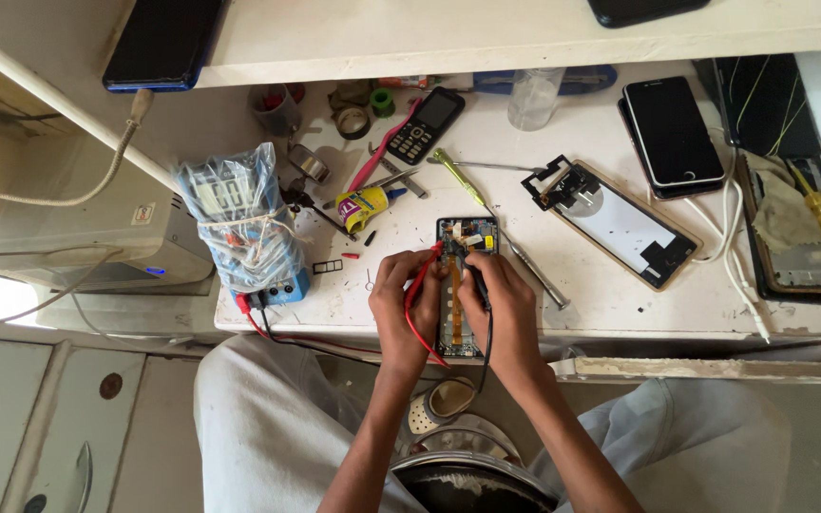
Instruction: The person repairs a disassembled smartphone at a workbench. They manipulate components on the exposed phone motherboard with tweezers and a screwdriver, then use multimeter probes to test points on the board, continuing to work on the internal parts throughout the clip.
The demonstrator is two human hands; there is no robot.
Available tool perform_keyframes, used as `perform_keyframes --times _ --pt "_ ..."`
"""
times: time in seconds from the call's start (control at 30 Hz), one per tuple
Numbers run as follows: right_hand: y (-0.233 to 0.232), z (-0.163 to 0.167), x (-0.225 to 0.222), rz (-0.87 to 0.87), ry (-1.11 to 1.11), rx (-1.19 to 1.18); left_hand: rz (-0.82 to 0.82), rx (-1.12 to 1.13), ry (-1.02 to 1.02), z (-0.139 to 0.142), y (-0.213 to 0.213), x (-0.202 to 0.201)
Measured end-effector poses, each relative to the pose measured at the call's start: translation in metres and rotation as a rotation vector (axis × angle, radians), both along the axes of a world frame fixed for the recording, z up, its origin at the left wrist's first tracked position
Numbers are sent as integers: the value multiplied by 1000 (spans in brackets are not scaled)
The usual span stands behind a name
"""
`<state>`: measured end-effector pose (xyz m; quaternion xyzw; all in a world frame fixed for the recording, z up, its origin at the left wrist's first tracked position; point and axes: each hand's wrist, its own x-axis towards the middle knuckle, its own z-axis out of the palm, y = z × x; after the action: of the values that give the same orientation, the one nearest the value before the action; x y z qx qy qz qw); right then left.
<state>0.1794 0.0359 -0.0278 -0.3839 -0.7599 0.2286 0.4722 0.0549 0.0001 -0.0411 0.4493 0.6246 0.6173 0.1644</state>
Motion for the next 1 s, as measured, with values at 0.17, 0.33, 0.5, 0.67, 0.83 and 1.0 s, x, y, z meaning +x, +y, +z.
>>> perform_keyframes --times 0.17,0.33,0.5,0.67,0.83,1.0 --pt "0 2 0 11 -10 6 -5 -14 -13 0 0 -1" --pt "-1 4 1 22 6 8 -1 -8 5 1 0 -1" --pt "-1 3 0 13 13 -6 4 -15 6 3 0 0" --pt "0 0 -1 7 5 3 -1 -6 12 3 0 0" --pt "0 0 -1 6 -5 -4 3 -5 11 2 0 0" --pt "0 -1 -1 4 -7 13 22 8 62 0 0 0"
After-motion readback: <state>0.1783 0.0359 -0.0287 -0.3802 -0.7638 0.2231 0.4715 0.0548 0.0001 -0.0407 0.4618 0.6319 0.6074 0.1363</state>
